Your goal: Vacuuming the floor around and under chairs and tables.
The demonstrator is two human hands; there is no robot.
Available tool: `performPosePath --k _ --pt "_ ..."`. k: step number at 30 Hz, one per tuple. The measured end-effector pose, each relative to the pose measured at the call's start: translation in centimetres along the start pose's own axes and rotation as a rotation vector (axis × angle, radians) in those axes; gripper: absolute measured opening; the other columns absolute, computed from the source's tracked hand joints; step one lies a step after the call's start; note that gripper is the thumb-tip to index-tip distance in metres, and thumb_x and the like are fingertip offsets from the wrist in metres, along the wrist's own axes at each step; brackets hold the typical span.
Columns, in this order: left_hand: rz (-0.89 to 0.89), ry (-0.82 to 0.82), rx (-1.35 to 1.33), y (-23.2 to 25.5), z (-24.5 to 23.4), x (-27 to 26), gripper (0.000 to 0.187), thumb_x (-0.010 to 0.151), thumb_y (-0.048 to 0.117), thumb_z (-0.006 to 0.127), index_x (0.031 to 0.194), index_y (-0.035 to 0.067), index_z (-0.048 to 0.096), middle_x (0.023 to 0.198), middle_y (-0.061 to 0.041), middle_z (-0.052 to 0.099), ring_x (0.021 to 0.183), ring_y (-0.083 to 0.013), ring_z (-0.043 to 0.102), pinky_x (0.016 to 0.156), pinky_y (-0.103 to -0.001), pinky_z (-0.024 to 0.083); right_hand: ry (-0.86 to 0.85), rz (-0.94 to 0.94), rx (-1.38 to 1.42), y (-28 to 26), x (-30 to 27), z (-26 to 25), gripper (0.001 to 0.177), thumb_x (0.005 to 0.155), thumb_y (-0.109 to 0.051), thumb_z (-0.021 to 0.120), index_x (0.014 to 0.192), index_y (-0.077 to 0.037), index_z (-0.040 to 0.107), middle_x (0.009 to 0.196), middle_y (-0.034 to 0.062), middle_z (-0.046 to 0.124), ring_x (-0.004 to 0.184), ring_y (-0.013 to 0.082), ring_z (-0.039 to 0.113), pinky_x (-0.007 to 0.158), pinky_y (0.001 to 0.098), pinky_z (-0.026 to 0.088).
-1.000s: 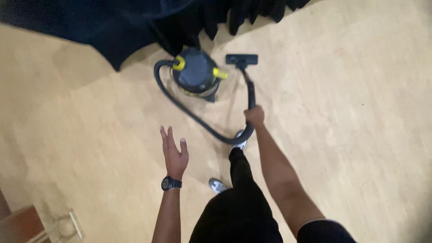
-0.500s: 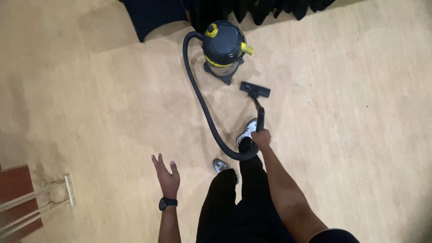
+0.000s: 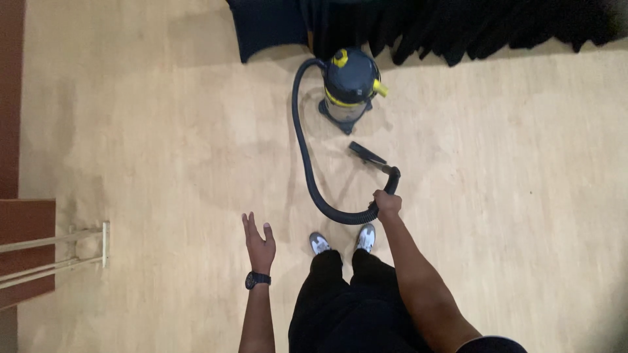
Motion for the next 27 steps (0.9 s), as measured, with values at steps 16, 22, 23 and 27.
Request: performPosePath --k 16,22,23,27 --pt "0.485 -0.381 -0.168 24.7 15.3 7.6 0.043 0.100 0.027 0.061 0.134 -0.001 0.061 0.128 -0.024 0.068 0.123 -0.0369 0.064 0.104 -0.041 0.050 0.295 -0.685 -0.106 -14.0 -4.7 -5.8 0.032 0.081 -0.018 0.077 0.090 0.005 0.057 0.069 0.0154 0.067 0.065 0.0311 0.070 0.069 0.0398 0.055" --pt "0.369 -0.843 -0.568 33.2 30.5 11.0 0.044 0.104 0.032 0.063 0.135 0.001 0.062 0.124 -0.011 0.071 0.117 -0.0235 0.067 0.101 -0.034 0.052 0.220 -1.001 0.071 -17.7 -10.1 -9.8 0.022 0.086 -0.014 0.073 0.094 -0.001 0.058 0.075 0.0133 0.068 0.067 0.0294 0.069 0.064 0.0399 0.054" --pt "0.189 -0.956 -0.527 35.7 30.6 10.7 0.044 0.103 0.035 0.061 0.136 0.007 0.060 0.124 -0.005 0.070 0.112 -0.0181 0.067 0.098 -0.034 0.050 0.179 -0.987 0.019 -18.0 -11.0 -9.9 0.023 0.086 -0.015 0.073 0.095 -0.001 0.057 0.072 0.0132 0.067 0.065 0.0280 0.070 0.062 0.0396 0.053" --pt "-0.229 -1.300 -0.712 43.9 29.4 11.2 0.044 0.098 0.045 0.059 0.113 0.005 0.069 0.105 -0.008 0.076 0.085 -0.0169 0.077 0.070 -0.029 0.053 0.044 -0.857 -0.041 -17.6 -14.7 -7.6 0.023 0.086 -0.016 0.070 0.093 -0.001 0.054 0.066 0.0139 0.065 0.061 0.0281 0.070 0.057 0.0399 0.053"
Point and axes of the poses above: each hand's wrist, its own x-axis towards the middle knuckle, its own z-axis out of the palm, y = z × x, the point moved 3 cm from there along x, towards the middle knuckle
